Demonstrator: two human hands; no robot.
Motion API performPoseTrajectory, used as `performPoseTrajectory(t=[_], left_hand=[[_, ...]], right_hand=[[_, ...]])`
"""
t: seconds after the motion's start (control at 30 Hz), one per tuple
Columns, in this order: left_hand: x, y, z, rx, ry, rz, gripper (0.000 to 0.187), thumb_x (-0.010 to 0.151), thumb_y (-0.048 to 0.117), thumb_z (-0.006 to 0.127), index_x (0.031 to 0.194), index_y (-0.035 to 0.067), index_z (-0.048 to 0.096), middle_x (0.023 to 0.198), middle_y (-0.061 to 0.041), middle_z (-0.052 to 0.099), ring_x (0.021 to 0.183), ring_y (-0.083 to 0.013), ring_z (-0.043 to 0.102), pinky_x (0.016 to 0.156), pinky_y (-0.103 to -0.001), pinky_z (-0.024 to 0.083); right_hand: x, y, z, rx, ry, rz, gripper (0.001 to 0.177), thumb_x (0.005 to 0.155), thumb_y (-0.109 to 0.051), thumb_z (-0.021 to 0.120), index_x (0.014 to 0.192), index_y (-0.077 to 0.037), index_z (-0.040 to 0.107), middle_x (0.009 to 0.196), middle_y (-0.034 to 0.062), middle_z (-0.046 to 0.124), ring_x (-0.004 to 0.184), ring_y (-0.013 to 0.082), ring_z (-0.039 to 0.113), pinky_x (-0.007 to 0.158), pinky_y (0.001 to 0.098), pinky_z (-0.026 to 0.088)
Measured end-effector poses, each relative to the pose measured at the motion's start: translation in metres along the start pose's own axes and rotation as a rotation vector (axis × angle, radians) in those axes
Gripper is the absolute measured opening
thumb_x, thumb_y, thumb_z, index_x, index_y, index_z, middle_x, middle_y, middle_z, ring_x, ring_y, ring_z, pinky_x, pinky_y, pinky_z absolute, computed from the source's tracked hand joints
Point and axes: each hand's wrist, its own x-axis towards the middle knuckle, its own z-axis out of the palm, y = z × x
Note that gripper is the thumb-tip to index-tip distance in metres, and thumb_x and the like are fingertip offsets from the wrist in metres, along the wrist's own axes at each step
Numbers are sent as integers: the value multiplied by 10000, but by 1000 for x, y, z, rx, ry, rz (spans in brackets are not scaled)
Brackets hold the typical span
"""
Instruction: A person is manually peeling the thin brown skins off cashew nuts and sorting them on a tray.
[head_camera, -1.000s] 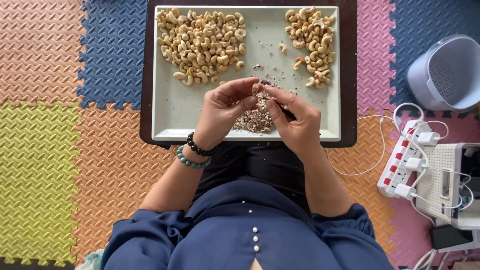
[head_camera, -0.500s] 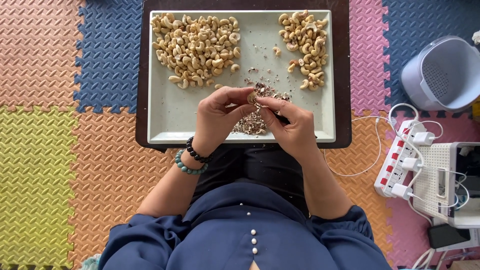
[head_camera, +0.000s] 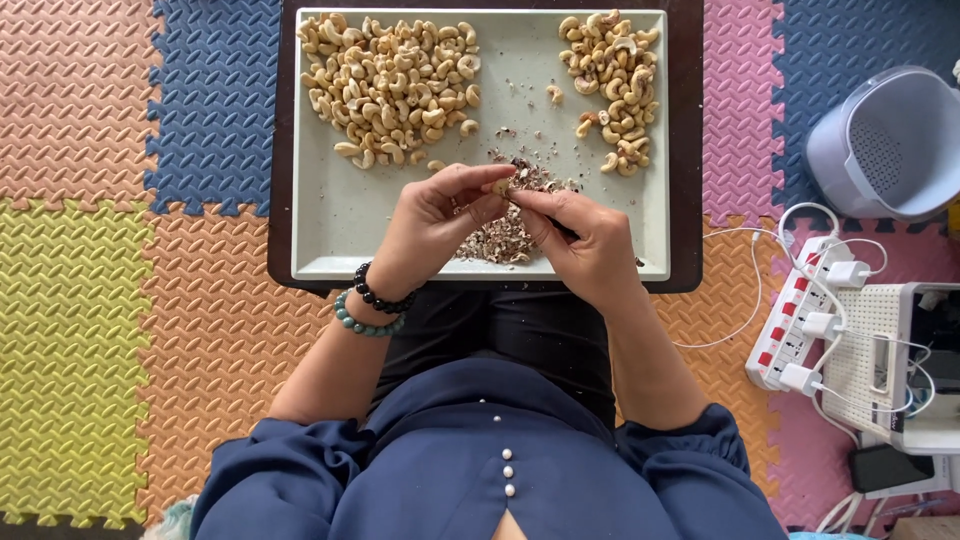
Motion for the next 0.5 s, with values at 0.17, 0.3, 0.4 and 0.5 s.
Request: performPoseTrajectory(t=[0.17, 0.3, 0.4, 0.5], left_hand=[[3, -6, -2, -22, 18, -44, 231, 989, -32, 665, 1217, -52, 693, 963, -136, 677, 936, -167, 686, 860, -426, 654], [4, -9, -2, -56, 43, -114, 225, 965, -31, 690, 1187, -65, 702, 954, -164, 706, 919, -205, 723, 837, -434, 668], [4, -10, 3, -189, 99, -211, 242, 962, -7, 695, 1189, -90, 690, 978, -166, 735, 895, -213, 744, 848, -432, 673], [4, -20, 5, -315, 152, -259, 250, 960, 11, 700, 1193, -80, 691, 998, -193, 756, 894, -267, 769, 845, -456, 673]], right_hand=[[3, 0, -5, 6, -36, -9, 115, 985, -57, 729, 1074, -81, 798, 751, 143, 703, 597, 165, 638, 521, 291, 470], [2, 3, -2, 35, -17, 4, 105, 971, -36, 737, 1052, -70, 795, 805, 149, 745, 740, 314, 749, 599, 335, 536], [1, 14, 5, 3, 29, 25, 100, 955, -64, 768, 1041, -89, 812, 794, 100, 755, 734, 214, 749, 610, 303, 553], [2, 13, 8, -3, 72, 13, 108, 955, -75, 768, 1055, -92, 808, 784, 112, 747, 736, 226, 749, 603, 305, 563]])
